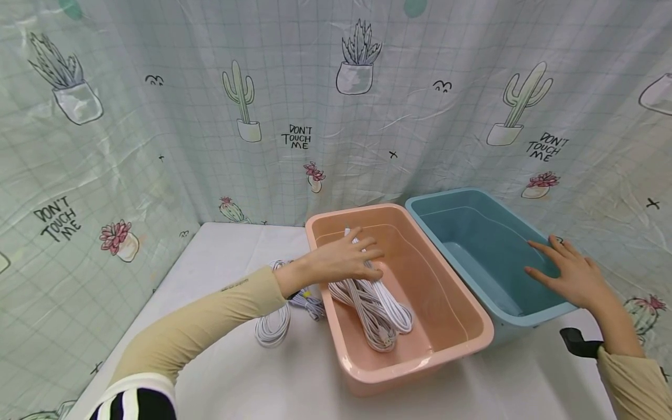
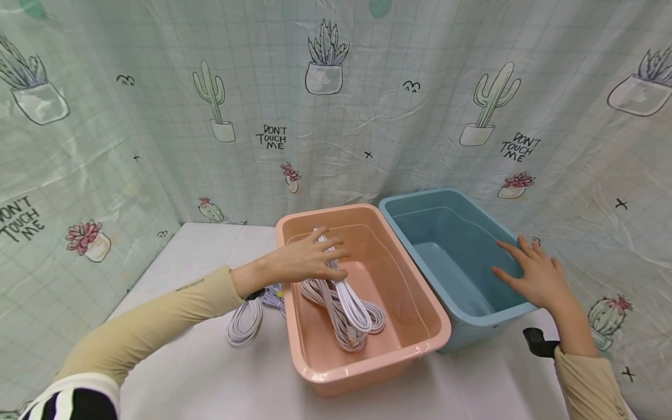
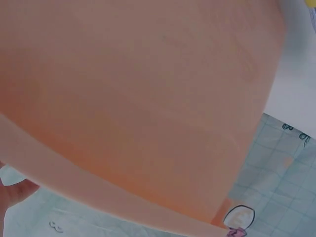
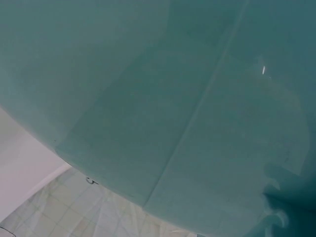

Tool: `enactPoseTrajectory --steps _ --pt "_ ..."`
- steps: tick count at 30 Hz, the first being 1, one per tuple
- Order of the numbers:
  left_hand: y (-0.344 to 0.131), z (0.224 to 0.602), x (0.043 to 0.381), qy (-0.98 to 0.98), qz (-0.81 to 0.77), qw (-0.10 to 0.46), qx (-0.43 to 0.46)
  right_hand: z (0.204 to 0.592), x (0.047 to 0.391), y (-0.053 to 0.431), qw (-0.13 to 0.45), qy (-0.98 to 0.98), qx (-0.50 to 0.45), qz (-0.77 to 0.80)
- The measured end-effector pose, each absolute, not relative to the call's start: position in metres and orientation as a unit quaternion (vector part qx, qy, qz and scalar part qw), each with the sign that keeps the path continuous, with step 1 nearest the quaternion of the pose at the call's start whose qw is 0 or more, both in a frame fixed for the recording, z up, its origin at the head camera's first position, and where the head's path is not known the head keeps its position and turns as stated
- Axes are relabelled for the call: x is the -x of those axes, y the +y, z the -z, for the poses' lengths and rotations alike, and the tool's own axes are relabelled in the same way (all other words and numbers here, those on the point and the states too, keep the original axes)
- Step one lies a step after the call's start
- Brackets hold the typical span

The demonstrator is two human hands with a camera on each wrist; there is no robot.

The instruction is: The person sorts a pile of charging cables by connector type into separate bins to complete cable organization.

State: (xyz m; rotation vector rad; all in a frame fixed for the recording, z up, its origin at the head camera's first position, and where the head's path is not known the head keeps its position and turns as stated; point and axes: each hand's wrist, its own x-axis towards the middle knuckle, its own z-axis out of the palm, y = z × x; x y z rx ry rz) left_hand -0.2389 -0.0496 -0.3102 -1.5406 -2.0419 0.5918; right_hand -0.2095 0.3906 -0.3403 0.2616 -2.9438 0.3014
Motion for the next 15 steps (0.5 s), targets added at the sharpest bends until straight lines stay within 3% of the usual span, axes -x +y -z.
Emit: enactPoseTrajectory --steps 15 --pt "-0.0530 0.3036 0.2422 -0.750 -0.161 0.285 0.574 0.3406 0.2104 0.3903 0.085 -0.987 -0.091 -0.100"
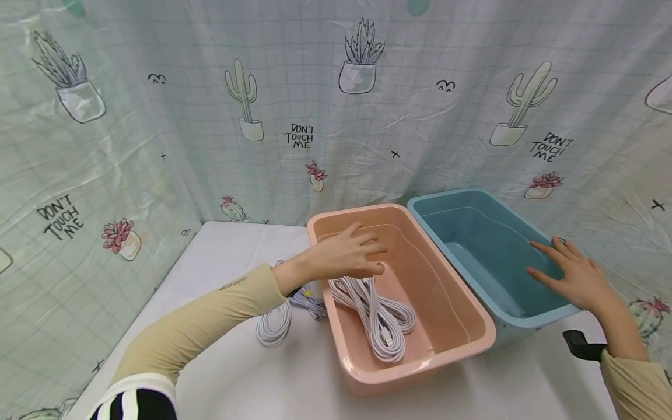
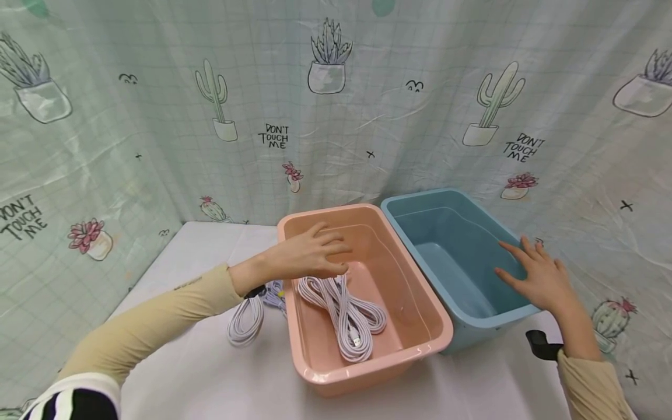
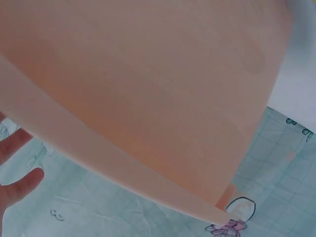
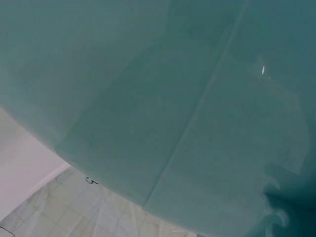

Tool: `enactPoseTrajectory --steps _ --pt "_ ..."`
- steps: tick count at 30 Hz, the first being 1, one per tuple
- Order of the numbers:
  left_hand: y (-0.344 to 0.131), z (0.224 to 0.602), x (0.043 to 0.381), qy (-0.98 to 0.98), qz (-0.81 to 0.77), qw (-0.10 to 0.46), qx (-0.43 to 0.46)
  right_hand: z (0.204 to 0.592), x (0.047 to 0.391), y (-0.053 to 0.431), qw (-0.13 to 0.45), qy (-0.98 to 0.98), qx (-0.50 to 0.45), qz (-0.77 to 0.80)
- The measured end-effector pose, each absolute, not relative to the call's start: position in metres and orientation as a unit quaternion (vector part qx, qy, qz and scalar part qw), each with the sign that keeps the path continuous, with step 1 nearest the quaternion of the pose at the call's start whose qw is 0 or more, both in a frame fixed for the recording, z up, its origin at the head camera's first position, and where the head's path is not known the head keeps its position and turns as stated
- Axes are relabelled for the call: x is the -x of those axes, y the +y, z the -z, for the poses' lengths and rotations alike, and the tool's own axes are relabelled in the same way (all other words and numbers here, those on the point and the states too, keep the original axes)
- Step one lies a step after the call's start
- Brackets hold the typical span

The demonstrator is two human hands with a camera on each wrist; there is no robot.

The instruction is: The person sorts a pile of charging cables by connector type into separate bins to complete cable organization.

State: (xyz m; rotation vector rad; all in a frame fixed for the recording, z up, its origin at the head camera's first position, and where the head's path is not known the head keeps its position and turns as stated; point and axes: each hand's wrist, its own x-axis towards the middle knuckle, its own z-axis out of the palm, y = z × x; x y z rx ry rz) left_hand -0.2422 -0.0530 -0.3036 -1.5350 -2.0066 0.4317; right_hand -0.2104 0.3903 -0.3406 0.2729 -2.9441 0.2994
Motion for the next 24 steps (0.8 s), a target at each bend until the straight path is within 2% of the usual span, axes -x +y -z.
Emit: enactPoseTrajectory --steps 8,17,24 --pt "-0.059 0.305 0.241 -0.749 -0.162 0.303 0.567 0.340 0.209 0.390 0.087 -0.988 -0.089 -0.096" --pt "-0.078 0.307 0.240 -0.774 -0.142 0.291 0.544 0.341 0.209 0.390 0.090 -0.987 -0.091 -0.097" --pt "-0.099 0.305 0.240 -0.778 -0.110 0.322 0.528 0.342 0.208 0.389 0.093 -0.987 -0.091 -0.098"
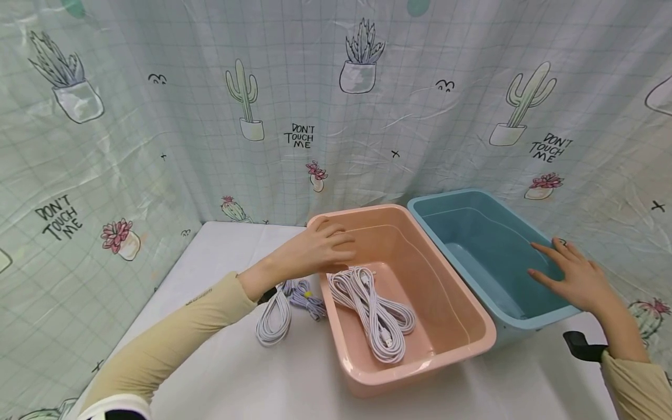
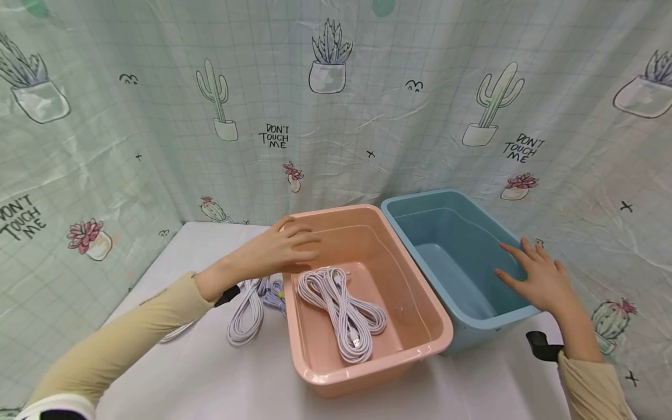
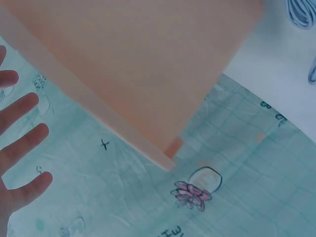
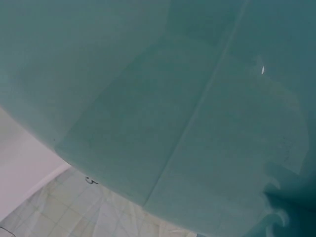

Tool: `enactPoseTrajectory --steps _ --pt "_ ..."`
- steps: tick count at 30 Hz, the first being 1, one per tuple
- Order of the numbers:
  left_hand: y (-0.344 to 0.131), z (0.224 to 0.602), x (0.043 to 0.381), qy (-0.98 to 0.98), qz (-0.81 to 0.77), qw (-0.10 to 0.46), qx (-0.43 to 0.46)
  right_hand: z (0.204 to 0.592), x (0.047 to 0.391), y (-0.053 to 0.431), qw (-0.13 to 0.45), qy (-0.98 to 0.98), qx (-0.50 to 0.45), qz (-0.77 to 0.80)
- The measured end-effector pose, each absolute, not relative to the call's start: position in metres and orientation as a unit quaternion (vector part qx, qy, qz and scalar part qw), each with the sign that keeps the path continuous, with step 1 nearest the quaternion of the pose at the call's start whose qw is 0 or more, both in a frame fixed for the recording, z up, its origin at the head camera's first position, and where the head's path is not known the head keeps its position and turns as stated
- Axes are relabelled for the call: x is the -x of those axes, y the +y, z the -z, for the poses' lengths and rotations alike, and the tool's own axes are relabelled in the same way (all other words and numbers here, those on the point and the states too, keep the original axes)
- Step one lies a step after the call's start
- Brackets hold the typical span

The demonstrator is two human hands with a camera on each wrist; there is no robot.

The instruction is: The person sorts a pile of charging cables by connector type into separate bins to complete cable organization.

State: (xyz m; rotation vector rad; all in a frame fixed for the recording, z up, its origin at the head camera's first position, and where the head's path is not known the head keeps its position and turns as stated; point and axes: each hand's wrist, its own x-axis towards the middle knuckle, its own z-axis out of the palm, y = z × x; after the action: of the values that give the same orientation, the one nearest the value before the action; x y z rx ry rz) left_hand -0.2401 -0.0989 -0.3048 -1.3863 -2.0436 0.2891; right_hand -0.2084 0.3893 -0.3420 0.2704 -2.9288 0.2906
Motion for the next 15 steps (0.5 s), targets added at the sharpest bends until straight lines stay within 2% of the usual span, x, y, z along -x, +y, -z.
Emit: enactPoseTrajectory --steps 15 --pt "-0.148 0.311 0.226 -0.812 -0.064 0.315 0.487 0.341 0.209 0.389 0.087 -0.988 -0.087 -0.096"
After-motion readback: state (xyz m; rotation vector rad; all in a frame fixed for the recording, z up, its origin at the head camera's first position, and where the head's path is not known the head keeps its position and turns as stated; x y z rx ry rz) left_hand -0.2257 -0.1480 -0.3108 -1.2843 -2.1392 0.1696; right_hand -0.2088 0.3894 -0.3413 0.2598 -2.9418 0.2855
